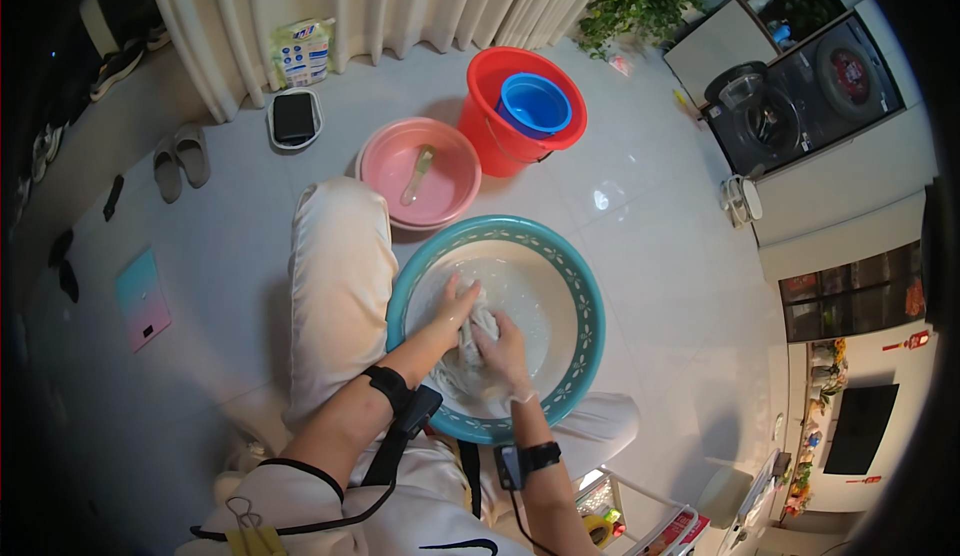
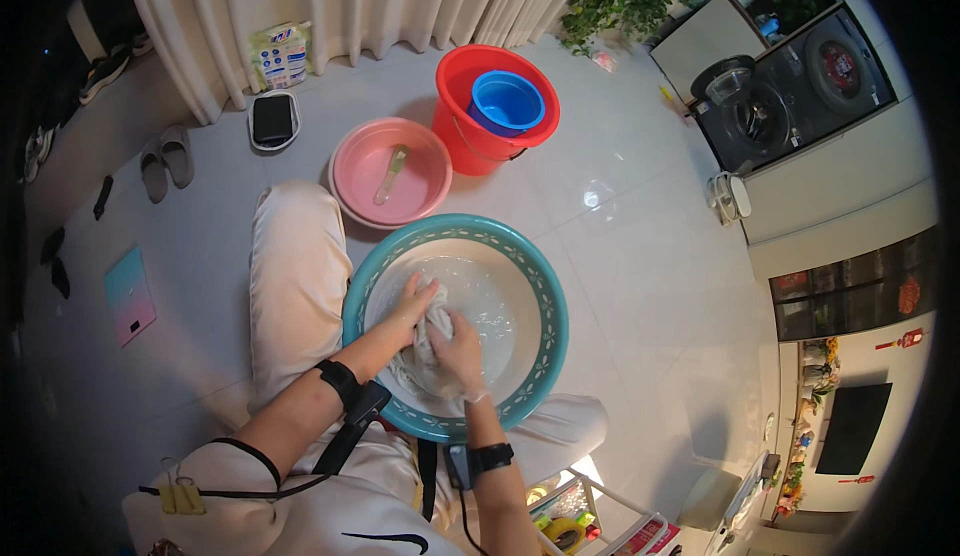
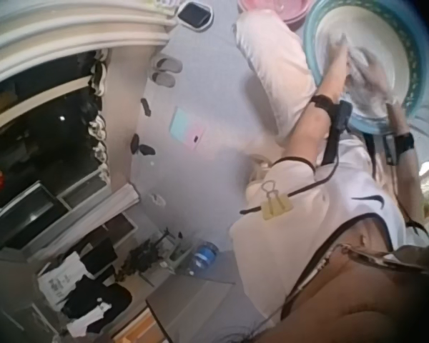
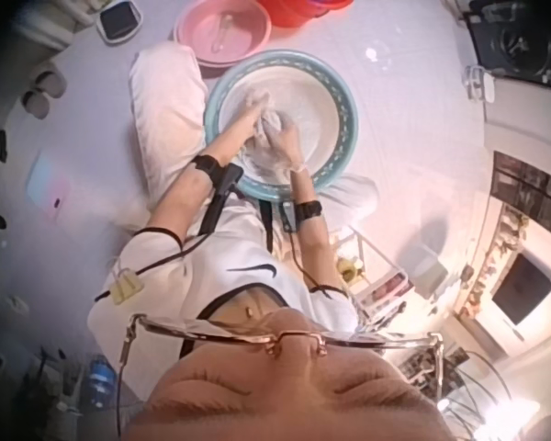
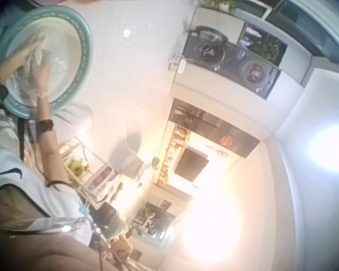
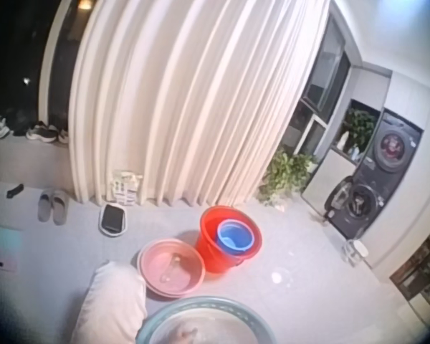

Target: The person is hand washing a white garment in a basin filled with soapy water.

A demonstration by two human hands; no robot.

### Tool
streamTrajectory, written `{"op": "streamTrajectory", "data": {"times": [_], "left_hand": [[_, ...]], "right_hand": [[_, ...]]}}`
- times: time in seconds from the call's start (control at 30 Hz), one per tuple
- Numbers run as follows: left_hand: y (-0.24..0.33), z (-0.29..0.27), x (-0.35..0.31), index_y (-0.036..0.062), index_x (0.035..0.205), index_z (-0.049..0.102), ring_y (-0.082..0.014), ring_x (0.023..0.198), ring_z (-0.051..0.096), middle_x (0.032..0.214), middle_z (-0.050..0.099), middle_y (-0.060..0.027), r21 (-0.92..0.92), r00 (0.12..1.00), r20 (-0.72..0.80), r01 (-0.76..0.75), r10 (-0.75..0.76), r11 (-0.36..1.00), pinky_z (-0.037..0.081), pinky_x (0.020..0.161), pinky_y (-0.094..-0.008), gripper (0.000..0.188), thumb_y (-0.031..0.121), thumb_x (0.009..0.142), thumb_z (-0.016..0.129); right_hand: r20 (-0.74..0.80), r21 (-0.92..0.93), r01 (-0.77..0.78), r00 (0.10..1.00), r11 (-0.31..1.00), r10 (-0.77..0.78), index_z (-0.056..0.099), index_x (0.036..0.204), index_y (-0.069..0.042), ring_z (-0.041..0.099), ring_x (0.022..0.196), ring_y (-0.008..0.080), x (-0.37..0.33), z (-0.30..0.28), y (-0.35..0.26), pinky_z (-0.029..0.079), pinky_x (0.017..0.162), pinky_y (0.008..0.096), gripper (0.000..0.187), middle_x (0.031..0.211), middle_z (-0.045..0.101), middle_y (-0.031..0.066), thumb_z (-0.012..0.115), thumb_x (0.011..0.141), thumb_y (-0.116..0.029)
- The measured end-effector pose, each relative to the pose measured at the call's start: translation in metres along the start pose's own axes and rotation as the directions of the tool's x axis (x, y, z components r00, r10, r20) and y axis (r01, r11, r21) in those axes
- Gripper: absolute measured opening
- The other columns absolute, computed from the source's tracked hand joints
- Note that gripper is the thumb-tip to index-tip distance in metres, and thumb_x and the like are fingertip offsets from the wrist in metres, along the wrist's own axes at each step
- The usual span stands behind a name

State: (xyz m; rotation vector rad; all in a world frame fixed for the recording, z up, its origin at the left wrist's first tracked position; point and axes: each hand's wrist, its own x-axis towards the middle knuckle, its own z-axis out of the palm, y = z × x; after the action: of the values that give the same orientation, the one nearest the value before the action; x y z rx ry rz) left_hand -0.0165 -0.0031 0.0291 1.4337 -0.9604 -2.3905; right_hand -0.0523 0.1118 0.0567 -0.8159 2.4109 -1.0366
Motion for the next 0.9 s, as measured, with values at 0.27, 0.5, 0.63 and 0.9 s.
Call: {"op": "streamTrajectory", "data": {"times": [0.27,0.5,0.63,0.9], "left_hand": [[-0.016,-0.017,-0.001,0.0042,0.115,0.053,-0.0198,0.094,0.054,0.104,0.056,-0.0089,-0.181,0.834,0.521,0.313,-0.180,0.932,0.048,0.074,-0.0342,0.044,0.040,0.090,0.058],[-0.019,0.005,0.001,0.0023,0.097,0.062,-0.0155,0.072,0.058,0.083,0.061,-0.0066,-0.144,0.936,0.322,0.197,-0.143,0.970,0.048,0.065,-0.0307,0.030,0.031,0.092,0.053],[0.007,0.016,-0.014,0.0016,0.095,0.061,-0.0159,0.080,0.061,0.086,0.062,-0.0084,-0.061,0.957,0.284,-0.043,0.059,0.997,0.049,0.067,-0.0308,0.021,0.022,0.091,0.056],[-0.037,-0.011,0.052,0.0042,0.136,0.038,-0.0208,0.093,0.055,0.124,0.049,-0.0143,0.530,0.851,-0.012,-0.439,0.525,0.725,0.047,0.079,-0.0299,0.058,0.024,0.087,0.062]], "right_hand": [[-0.289,-0.062,0.225,0.929,0.972,-0.233,0.062,0.085,-0.005,0.061,0.069,0.0372,-0.027,0.011,-0.072,0.049,0.063,0.0417,0.019,0.079,0.061,0.0156,0.072,0.076,-0.019],[-0.358,-0.284,0.121,0.907,0.951,-0.222,0.061,0.080,-0.008,0.061,0.067,0.0376,0.013,-0.003,-0.031,0.049,0.060,0.0439,0.016,0.077,0.061,0.0156,0.066,0.081,-0.023],[-0.383,-0.359,-0.052,0.919,0.932,-0.096,0.063,0.082,-0.007,0.061,0.068,0.0386,0.032,-0.021,0.014,0.049,0.062,0.0465,0.020,0.077,0.063,0.0168,0.061,0.085,-0.026],[-0.108,-0.615,-0.143,0.989,0.775,0.097,0.057,0.115,-0.004,0.060,0.096,0.0404,0.033,-0.006,0.046,0.047,0.080,0.0489,0.036,0.103,0.063,0.0253,0.059,0.086,-0.026]]}}
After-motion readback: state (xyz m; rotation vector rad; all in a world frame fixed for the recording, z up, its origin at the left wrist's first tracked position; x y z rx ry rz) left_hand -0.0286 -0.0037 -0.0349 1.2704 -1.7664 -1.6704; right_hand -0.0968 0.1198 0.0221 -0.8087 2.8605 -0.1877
